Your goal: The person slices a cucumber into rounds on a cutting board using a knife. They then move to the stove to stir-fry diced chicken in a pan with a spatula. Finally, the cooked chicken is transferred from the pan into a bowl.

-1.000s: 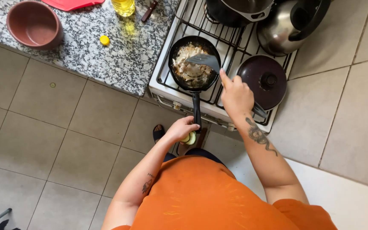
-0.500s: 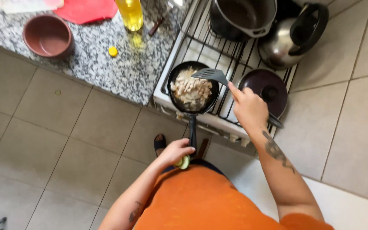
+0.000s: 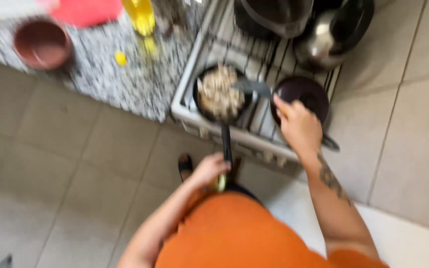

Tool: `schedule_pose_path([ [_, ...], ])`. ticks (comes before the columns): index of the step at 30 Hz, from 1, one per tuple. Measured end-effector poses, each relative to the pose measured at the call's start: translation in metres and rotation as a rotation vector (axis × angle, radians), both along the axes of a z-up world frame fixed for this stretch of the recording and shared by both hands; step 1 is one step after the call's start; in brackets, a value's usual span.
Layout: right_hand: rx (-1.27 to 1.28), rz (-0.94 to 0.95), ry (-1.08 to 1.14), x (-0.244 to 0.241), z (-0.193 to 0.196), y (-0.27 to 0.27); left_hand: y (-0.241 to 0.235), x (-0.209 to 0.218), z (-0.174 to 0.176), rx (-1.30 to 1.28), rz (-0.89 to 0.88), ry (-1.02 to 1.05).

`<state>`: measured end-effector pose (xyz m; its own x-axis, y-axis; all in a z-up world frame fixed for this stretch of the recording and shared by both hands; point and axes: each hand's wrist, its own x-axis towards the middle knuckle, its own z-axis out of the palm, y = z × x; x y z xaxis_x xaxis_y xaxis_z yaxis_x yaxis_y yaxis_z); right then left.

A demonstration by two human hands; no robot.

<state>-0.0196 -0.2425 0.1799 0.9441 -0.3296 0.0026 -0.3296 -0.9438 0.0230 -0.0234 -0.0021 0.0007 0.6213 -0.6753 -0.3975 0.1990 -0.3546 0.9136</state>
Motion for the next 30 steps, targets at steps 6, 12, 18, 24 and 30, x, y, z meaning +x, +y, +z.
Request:
schedule_pose_path([
  [6, 0.034, 0.03, -0.024, -0.011, -0.035, -0.043, -0.029, 0.013, 0.013, 0.205, -0.122, -0.04],
  [12, 0.135, 0.123, -0.128, -0.012, -0.072, -0.107, 0.013, 0.022, 0.017, 0.255, 0.028, 0.136],
  [18, 0.345, 0.064, -0.285, -0.004, -0.086, -0.114, 0.028, 0.029, -0.048, 0.294, 0.517, 0.383],
  [24, 0.488, 0.123, -0.385, -0.009, -0.054, -0.087, 0.025, 0.034, -0.109, 0.101, 0.713, 0.365],
  [30, 0.571, 0.163, -0.421, -0.019, -0.058, -0.076, 0.027, 0.034, -0.158, 0.195, 0.679, 0.401],
])
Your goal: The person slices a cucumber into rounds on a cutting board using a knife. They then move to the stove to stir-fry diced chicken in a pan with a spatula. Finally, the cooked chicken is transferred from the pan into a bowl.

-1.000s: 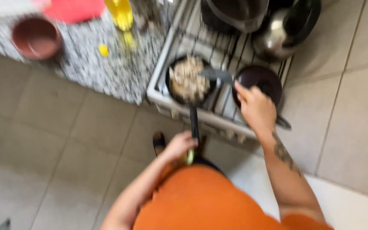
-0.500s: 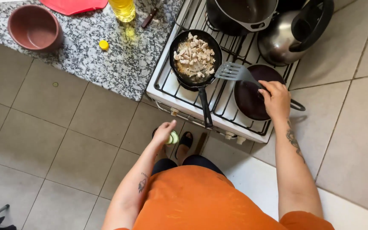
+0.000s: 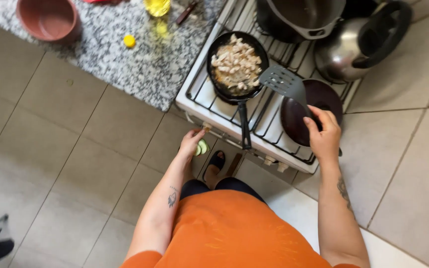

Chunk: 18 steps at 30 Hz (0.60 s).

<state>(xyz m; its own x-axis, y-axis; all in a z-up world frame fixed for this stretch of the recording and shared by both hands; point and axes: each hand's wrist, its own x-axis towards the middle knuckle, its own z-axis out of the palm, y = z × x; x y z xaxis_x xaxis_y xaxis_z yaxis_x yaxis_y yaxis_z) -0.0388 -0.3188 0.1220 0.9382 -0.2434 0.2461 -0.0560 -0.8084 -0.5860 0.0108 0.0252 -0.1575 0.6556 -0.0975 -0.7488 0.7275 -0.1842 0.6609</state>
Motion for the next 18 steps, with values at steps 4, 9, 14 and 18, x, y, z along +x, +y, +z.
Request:
schedule_pose_path([
  [4, 0.06, -0.004, -0.002, -0.003, -0.007, 0.003, -0.003, 0.004, 0.067, -0.161, 0.131, 0.058],
  [9, 0.1, -0.009, 0.049, 0.002, -0.009, 0.013, -0.003, 0.011, 0.041, -0.15, 0.079, -0.01],
  [14, -0.017, 0.008, 0.024, 0.013, -0.019, -0.003, -0.002, 0.015, 0.069, 0.028, -0.178, -0.12],
  [18, -0.02, -0.029, 0.051, 0.018, -0.022, -0.011, -0.017, 0.008, 0.106, 0.389, -0.369, -0.215],
])
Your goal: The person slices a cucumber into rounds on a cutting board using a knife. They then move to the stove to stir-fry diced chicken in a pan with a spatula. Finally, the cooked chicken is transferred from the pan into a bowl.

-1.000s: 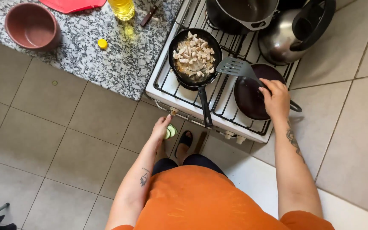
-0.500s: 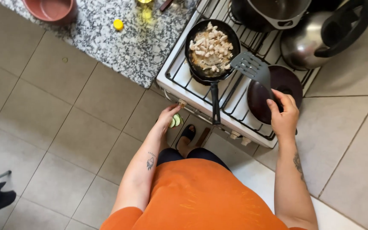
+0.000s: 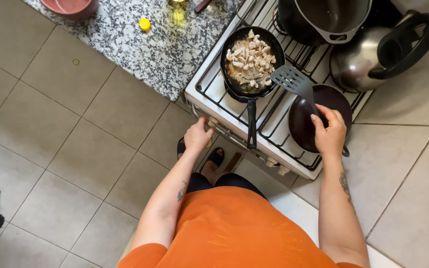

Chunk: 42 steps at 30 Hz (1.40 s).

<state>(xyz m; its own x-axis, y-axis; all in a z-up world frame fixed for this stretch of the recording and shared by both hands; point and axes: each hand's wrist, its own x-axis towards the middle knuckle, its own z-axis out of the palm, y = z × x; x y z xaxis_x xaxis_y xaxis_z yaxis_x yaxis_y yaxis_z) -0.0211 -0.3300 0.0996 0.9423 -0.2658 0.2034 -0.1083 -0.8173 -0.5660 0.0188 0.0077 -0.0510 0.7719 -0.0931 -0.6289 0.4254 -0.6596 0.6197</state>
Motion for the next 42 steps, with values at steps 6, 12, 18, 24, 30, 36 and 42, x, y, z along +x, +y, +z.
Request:
schedule_pose_path([
  [6, -0.051, -0.003, 0.031, 0.007, -0.009, -0.013, -0.009, -0.018, -0.034, 0.371, -0.322, -0.437],
  [12, -0.137, 0.104, -0.028, 0.016, -0.001, -0.016, 0.006, -0.018, 0.006, 0.348, -0.238, -0.465],
  [18, -0.034, 0.056, -0.036, 0.005, -0.027, 0.008, 0.02, -0.025, 0.062, -0.826, 0.804, 0.225],
  [24, 0.092, -0.029, 0.24, -0.003, -0.013, 0.085, 0.051, 0.002, 0.08, -1.294, 1.161, 0.411],
  [30, 0.212, -0.197, 0.587, 0.01, 0.009, 0.138, 0.09, 0.073, 0.038, -0.996, 0.868, 0.137],
  [36, 0.199, -0.298, 0.656, 0.027, -0.001, 0.157, 0.123, 0.152, 0.084, -0.733, 0.58, 0.072],
  [42, 0.253, -0.427, 0.714, 0.033, 0.0, 0.171, 0.121, 0.218, 0.127, -0.221, -0.099, -0.077],
])
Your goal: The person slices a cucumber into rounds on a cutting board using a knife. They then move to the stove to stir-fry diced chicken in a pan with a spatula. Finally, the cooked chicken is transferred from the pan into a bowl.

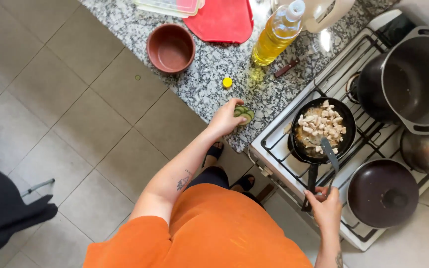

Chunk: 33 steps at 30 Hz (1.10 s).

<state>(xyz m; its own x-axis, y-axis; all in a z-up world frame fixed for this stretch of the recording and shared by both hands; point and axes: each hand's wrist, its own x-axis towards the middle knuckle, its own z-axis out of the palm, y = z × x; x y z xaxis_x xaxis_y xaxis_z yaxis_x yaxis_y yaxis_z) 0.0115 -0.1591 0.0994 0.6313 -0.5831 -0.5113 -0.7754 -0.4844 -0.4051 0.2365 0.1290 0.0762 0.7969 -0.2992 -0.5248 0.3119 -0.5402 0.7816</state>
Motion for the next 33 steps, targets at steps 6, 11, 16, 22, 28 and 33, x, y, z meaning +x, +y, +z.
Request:
schedule_pose_path([
  [6, 0.028, -0.091, -0.058, -0.023, -0.038, -0.015, -0.013, -0.002, -0.017, 0.197, -0.136, -0.519],
  [11, 0.427, -0.331, -0.391, -0.027, -0.024, 0.015, -0.073, -0.098, 0.041, -0.067, -0.323, -0.069],
  [16, 0.552, -0.348, -0.42, -0.052, -0.021, 0.036, -0.134, -0.187, -0.052, -0.565, -0.104, 0.759],
  [22, 0.191, -0.022, -0.42, -0.085, -0.005, -0.017, -0.104, -0.214, -0.027, -0.734, 0.366, 0.659],
  [28, -0.146, 0.339, -0.475, -0.033, 0.064, -0.006, 0.028, -0.19, 0.011, -0.597, 0.479, 0.372],
  [33, 0.02, 0.565, -0.699, 0.046, 0.092, 0.089, 0.165, -0.123, 0.069, -0.242, 0.555, 0.085],
])
